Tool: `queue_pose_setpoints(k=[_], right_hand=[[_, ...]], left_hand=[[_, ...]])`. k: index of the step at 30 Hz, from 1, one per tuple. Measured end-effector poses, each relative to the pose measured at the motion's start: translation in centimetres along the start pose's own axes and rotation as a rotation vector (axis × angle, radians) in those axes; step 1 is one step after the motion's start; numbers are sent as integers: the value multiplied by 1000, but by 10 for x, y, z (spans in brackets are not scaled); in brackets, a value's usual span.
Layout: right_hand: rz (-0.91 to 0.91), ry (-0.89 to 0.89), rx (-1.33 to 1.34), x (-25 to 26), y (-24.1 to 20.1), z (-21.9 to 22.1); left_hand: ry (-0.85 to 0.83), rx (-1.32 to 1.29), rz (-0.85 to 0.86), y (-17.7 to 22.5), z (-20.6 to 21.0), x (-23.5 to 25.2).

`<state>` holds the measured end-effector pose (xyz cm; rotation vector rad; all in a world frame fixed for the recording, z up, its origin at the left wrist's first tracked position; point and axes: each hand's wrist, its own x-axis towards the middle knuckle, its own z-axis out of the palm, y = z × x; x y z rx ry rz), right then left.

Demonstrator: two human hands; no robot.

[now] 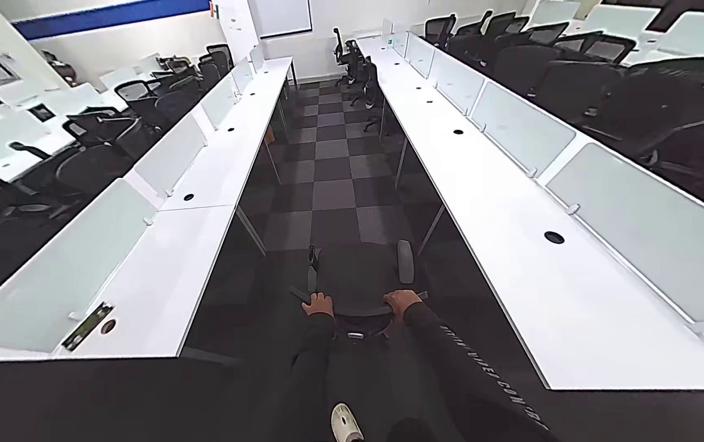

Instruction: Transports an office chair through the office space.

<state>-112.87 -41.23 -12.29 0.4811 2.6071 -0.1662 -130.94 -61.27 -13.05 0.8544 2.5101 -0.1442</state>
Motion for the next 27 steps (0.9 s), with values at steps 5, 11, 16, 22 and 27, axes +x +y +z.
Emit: queue_pose_setpoints(k=[5, 11, 16, 22, 27], right_hand=[[57, -79, -11, 77, 28, -47], [41, -73, -32, 167, 69, -96], [26, -51, -15, 241, 95, -137], [-5, -58, -4, 321, 119, -185], [-18, -77, 11, 390, 128, -226]], left_hand=[[-22, 113, 54, 2, -40, 74], [-137, 269, 178, 1, -100, 163], [-177, 258, 118, -2, -150, 241], [-178, 257, 144, -15, -189, 345], [-93, 243, 259, -40, -223, 409]])
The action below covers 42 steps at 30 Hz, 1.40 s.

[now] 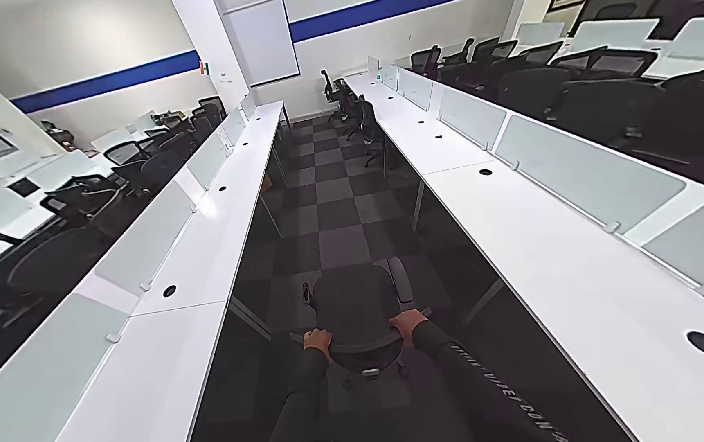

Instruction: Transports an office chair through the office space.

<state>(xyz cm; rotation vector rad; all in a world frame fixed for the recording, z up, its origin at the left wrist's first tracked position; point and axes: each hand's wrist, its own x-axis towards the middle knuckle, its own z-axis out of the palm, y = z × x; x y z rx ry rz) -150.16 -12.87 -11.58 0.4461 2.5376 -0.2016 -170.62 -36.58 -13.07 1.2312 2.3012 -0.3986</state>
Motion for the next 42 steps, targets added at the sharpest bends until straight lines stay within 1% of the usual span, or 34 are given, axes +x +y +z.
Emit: queue_pose_setpoints(k=[2, 7, 11, 15, 18, 22, 25, 29, 34, 37, 39, 42], right_hand=[[3, 25, 8, 26, 1, -15], [54, 35, 16, 100, -2, -59], [136, 22, 52, 151, -11, -94], [200, -22, 75, 194, -23, -126], [225, 5, 97, 221, -32, -145], [232, 15, 109, 260, -43, -164], [248, 29, 118, 292, -40, -183], [255, 56, 126, 337, -28, -210], [265, 67, 155, 402, 2, -259], [266, 71, 156, 442, 26, -283], [262, 63, 170, 466, 35, -299], [264, 51, 177, 499, 51, -321]], left_hand=[[20, -34, 79, -28, -13, 27], [76, -238, 277, -102, -49, 93], [104, -270, 393, -149, -75, 144], [34, -250, 455, -192, -105, 189], [-13, -255, 504, -223, -133, 224], [10, -254, 506, -259, -159, 262], [38, -267, 523, -279, -184, 298], [9, -259, 524, -301, -219, 345], [1, -200, 535, -321, -266, 417], [-39, -156, 527, -329, -297, 462], [-57, -131, 516, -337, -314, 482], [-33, -127, 508, -348, -335, 516]])
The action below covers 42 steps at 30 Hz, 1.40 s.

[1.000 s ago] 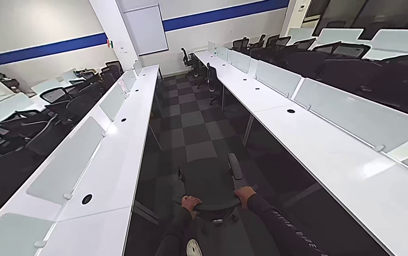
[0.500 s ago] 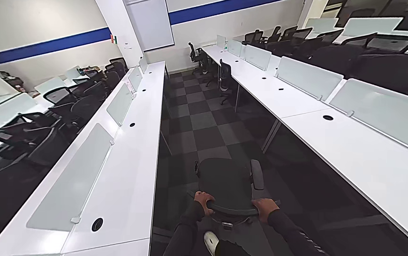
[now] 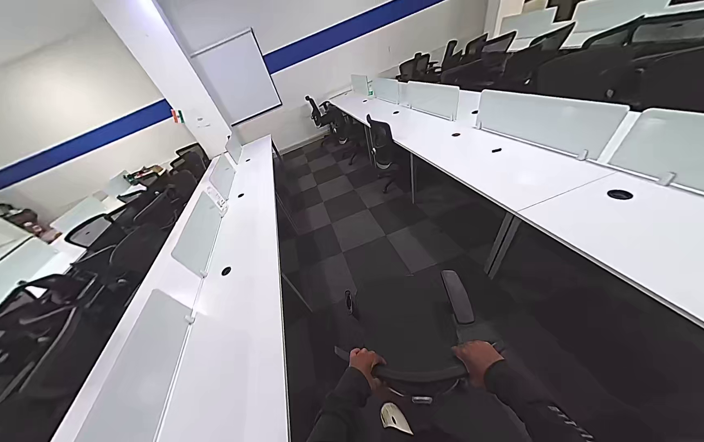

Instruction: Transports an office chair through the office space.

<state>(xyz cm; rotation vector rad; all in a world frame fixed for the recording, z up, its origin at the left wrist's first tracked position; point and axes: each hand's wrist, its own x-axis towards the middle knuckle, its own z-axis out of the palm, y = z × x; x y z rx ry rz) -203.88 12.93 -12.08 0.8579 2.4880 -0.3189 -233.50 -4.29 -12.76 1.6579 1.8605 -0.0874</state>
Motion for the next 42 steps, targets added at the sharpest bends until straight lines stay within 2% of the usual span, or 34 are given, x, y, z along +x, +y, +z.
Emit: queue_pose_setpoints(k=[5, 9, 11, 16, 24, 29, 33, 42], right_hand=[[24, -29, 41, 53, -13, -24], [50, -42, 73, 93, -25, -48], [53, -24, 90, 113, -32, -55], [128, -10, 148, 158, -54, -81], [297, -12, 219, 236, -75, -128], [375, 12, 270, 278, -85, -158], [396, 62, 280, 314, -82, -179], [495, 113, 311, 401, -24, -234]], left_hand=[[10, 35, 12, -48, -36, 33], [-51, 109, 31, -87, -78, 70], [-87, 156, 83, -115, -98, 90], [-20, 144, 228, -178, -139, 132], [-77, 210, 360, -242, -221, 216], [-154, 314, 402, -268, -271, 277], [-214, 428, 366, -275, -312, 324], [-217, 542, 411, -273, -394, 459]])
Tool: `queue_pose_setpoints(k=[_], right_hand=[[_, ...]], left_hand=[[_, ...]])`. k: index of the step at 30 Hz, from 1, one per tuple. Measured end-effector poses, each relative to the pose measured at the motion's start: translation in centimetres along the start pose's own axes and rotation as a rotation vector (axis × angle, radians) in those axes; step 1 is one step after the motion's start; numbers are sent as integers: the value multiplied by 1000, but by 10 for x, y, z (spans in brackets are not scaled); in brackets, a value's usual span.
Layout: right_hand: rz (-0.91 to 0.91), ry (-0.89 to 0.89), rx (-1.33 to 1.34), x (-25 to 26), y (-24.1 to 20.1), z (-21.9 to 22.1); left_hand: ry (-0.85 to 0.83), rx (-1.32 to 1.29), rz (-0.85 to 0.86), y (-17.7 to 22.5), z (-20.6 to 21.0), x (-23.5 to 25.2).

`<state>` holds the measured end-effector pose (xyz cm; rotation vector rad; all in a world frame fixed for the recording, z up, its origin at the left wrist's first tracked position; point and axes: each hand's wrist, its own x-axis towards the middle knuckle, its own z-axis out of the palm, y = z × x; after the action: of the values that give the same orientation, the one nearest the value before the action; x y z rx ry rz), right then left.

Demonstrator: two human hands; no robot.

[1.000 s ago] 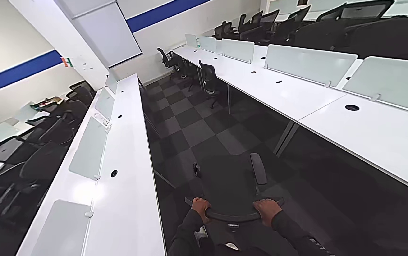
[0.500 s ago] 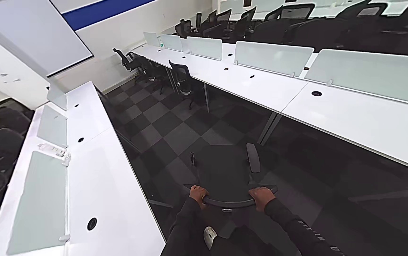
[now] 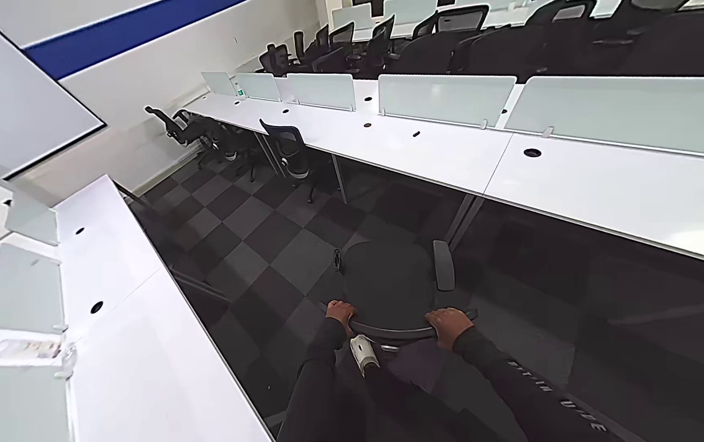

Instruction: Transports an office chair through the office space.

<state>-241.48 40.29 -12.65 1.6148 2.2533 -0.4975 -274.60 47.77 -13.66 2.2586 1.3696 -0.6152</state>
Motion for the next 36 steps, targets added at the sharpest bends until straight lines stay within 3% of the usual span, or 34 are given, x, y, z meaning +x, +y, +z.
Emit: queue_pose_setpoints(k=[9, 21, 28, 36], right_hand=[[110, 1, 65, 128, 21, -67], [227, 2, 135, 267, 19, -141], [345, 14, 191, 361, 15, -186], [512, -23, 285, 447, 13, -237]], left_hand=[[162, -159, 57, -90, -79, 94], [116, 166, -46, -179, -189, 240], [161, 227, 59, -251, -257, 325], [121, 306, 179, -306, -336, 415]])
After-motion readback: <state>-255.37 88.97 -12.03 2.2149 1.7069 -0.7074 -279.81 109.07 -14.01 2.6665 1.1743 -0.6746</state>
